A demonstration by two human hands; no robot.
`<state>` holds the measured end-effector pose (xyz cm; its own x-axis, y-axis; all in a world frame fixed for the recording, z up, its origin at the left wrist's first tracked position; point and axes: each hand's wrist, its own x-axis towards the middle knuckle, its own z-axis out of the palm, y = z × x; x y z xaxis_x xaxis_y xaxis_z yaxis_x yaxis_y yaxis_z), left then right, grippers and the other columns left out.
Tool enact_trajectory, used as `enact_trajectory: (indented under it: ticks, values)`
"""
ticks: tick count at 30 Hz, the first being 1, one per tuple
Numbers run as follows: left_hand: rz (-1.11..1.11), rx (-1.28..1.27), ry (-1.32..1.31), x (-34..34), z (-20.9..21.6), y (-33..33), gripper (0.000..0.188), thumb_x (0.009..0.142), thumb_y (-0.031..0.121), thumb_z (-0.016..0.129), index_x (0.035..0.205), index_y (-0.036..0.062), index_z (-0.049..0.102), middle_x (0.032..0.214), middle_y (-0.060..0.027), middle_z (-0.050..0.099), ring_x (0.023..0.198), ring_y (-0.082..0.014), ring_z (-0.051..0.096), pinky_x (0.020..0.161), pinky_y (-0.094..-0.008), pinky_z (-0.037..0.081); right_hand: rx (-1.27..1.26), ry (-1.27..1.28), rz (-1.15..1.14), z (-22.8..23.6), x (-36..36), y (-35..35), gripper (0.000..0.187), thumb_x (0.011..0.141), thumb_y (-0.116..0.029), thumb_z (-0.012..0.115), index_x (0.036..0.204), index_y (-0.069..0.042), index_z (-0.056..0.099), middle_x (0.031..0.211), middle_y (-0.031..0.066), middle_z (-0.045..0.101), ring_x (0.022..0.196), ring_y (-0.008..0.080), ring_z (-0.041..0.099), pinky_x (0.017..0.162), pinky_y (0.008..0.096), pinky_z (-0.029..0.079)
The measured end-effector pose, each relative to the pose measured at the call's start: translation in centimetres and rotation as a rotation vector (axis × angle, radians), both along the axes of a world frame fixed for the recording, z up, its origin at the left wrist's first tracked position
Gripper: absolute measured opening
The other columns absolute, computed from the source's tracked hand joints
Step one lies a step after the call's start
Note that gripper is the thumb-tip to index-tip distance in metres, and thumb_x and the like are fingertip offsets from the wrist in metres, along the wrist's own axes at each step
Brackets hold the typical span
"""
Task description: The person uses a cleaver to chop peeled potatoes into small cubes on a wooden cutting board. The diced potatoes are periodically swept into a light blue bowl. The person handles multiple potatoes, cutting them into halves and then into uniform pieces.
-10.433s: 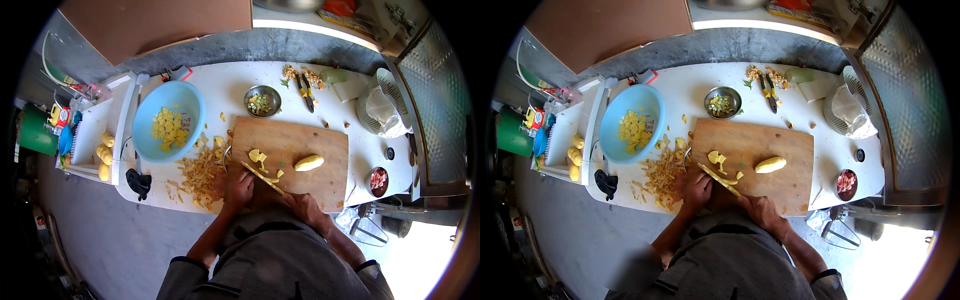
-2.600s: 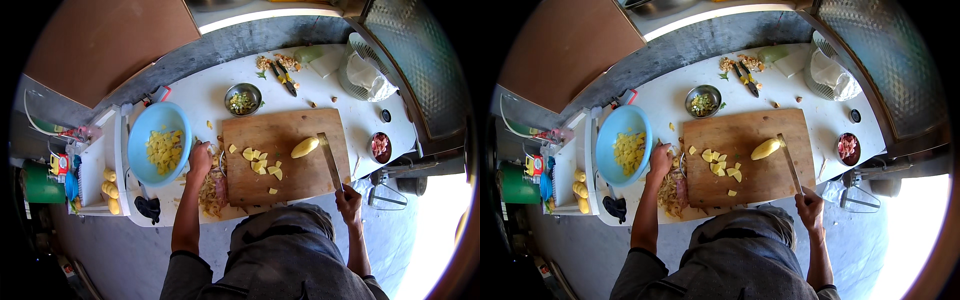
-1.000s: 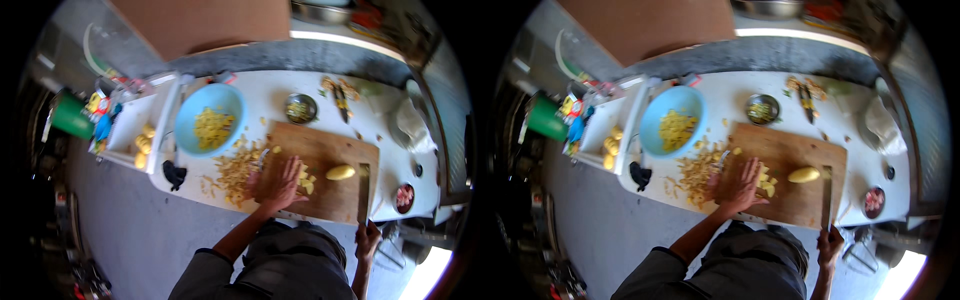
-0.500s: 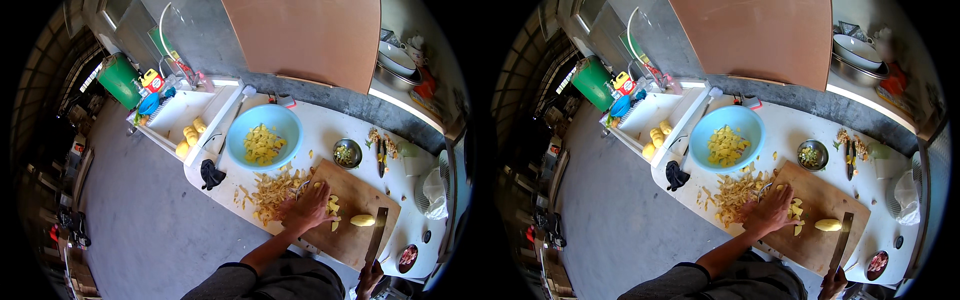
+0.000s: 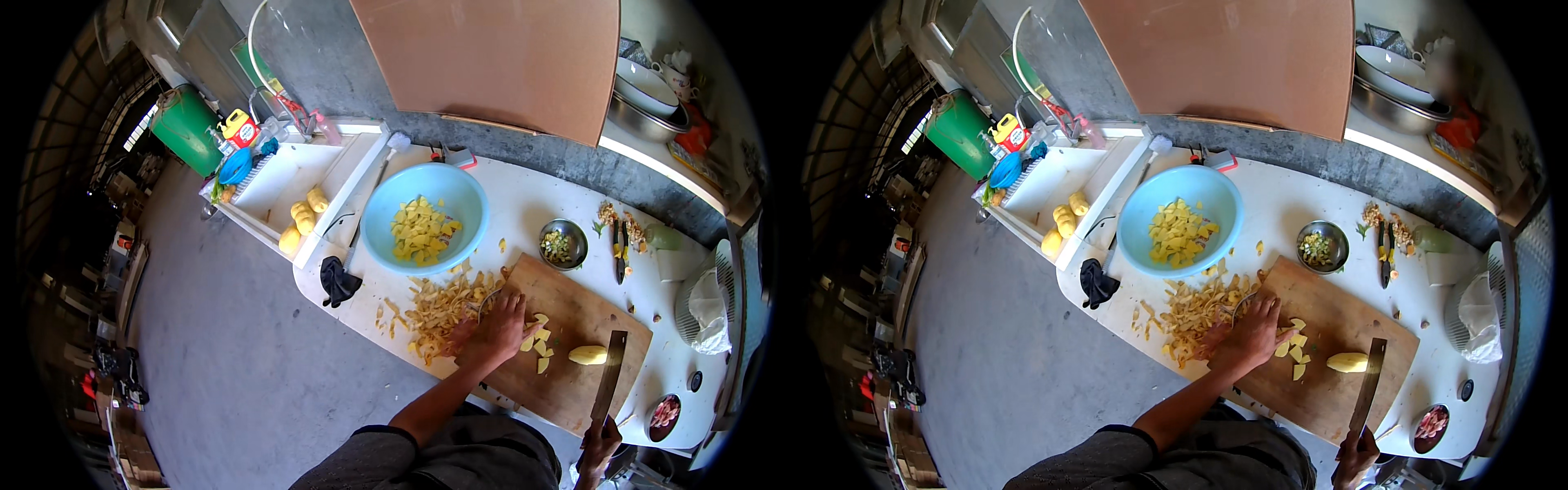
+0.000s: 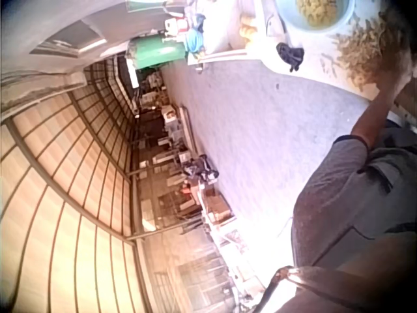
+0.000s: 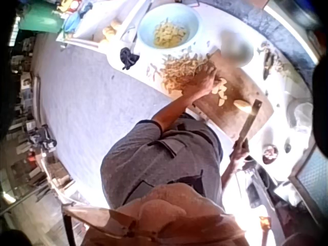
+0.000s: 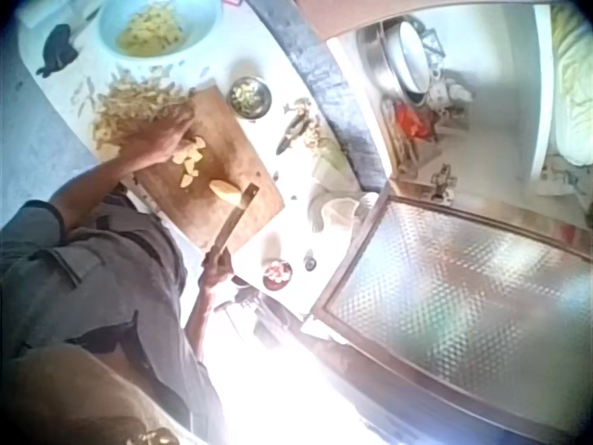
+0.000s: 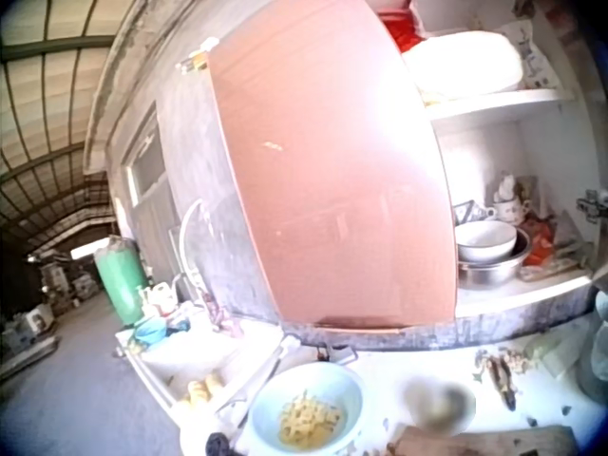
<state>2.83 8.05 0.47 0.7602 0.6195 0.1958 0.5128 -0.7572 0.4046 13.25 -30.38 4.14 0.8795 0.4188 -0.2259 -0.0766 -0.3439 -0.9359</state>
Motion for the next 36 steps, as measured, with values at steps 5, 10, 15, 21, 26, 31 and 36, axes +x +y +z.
enact_trajectory:
  ticks: [5, 10, 15, 21, 26, 31, 36]
  values:
    - [-0.093, -0.172, -0.018, -0.1, 0.4, -1.7, 0.093, 0.091, 0.058, 0.080, 0.148, -0.0104, 0.054, 0.147, -0.0249, 0.056, 0.136, -0.0431, 0.051, 0.118, -0.0506, 0.043, -0.027, 0.008, -0.005, -0.7, 0.3, 0.0, 0.029, 0.106, -0.024, 0.070, 0.115, 0.004, 0.073, 0.058, -0.0022, 0.051, 0.044, 0.0062, 0.044, 0.040, 0.0266, 0.031]
    - [-0.253, -0.215, -0.076, -0.6, -1.9, -4.9, 0.111, 0.085, 0.057, 0.086, 0.161, -0.0081, 0.037, 0.162, -0.0282, 0.040, 0.148, -0.0463, 0.040, 0.126, -0.0538, 0.034, -0.011, 0.032, -0.016, -1.3, 0.1, 0.6, 0.030, 0.105, -0.024, 0.070, 0.116, 0.004, 0.073, 0.059, -0.0013, 0.052, 0.044, 0.0071, 0.046, 0.039, 0.0269, 0.033]
    - [-0.264, -0.170, 0.007, 0.2, -3.0, -5.9, 0.124, 0.083, 0.057, 0.088, 0.170, -0.0053, 0.024, 0.175, -0.0302, 0.022, 0.158, -0.0492, 0.027, 0.130, -0.0575, 0.027, -0.019, 0.043, -0.007, -1.0, 0.0, 1.3, 0.030, 0.105, -0.024, 0.071, 0.116, 0.004, 0.073, 0.059, -0.0007, 0.053, 0.044, 0.0075, 0.047, 0.040, 0.0270, 0.035]
    - [-0.291, -0.097, -0.024, 1.2, -3.7, -5.8, 0.113, 0.087, 0.054, 0.085, 0.166, -0.0062, 0.031, 0.170, -0.0314, 0.029, 0.155, -0.0492, 0.032, 0.126, -0.0597, 0.029, -0.028, 0.023, 0.026, -0.4, 0.1, 2.2, 0.031, 0.105, -0.025, 0.071, 0.114, 0.004, 0.073, 0.059, -0.0008, 0.052, 0.044, 0.0074, 0.047, 0.040, 0.0269, 0.034]
    - [-0.259, -0.080, -0.061, 2.2, -4.5, -4.5, 0.097, 0.091, 0.050, 0.082, 0.159, -0.0071, 0.043, 0.167, -0.0317, 0.036, 0.152, -0.0485, 0.036, 0.124, -0.0587, 0.032, -0.003, 0.042, 0.025, 0.2, 0.1, 2.9, 0.033, 0.105, -0.026, 0.071, 0.115, 0.005, 0.072, 0.058, -0.0009, 0.052, 0.044, 0.0072, 0.046, 0.040, 0.0269, 0.033]
    - [-0.312, -0.049, -0.086, 3.4, -4.4, -3.0, 0.086, 0.092, 0.046, 0.082, 0.151, -0.0074, 0.051, 0.164, -0.0297, 0.042, 0.151, -0.0474, 0.039, 0.124, -0.0555, 0.035, 0.002, 0.032, 0.022, 0.1, 0.4, 2.3, 0.032, 0.105, -0.025, 0.071, 0.114, 0.005, 0.072, 0.058, -0.0009, 0.051, 0.045, 0.0071, 0.046, 0.041, 0.0269, 0.033]
    - [-0.305, -0.064, -0.132, 4.6, -5.7, -1.7, 0.079, 0.091, 0.041, 0.084, 0.146, -0.0072, 0.053, 0.162, -0.0288, 0.044, 0.150, -0.0469, 0.041, 0.124, -0.0543, 0.038, 0.006, 0.028, 0.004, 0.5, 0.5, 1.6, 0.029, 0.106, -0.024, 0.071, 0.112, 0.004, 0.072, 0.058, -0.0012, 0.052, 0.045, 0.0068, 0.046, 0.041, 0.0270, 0.032]
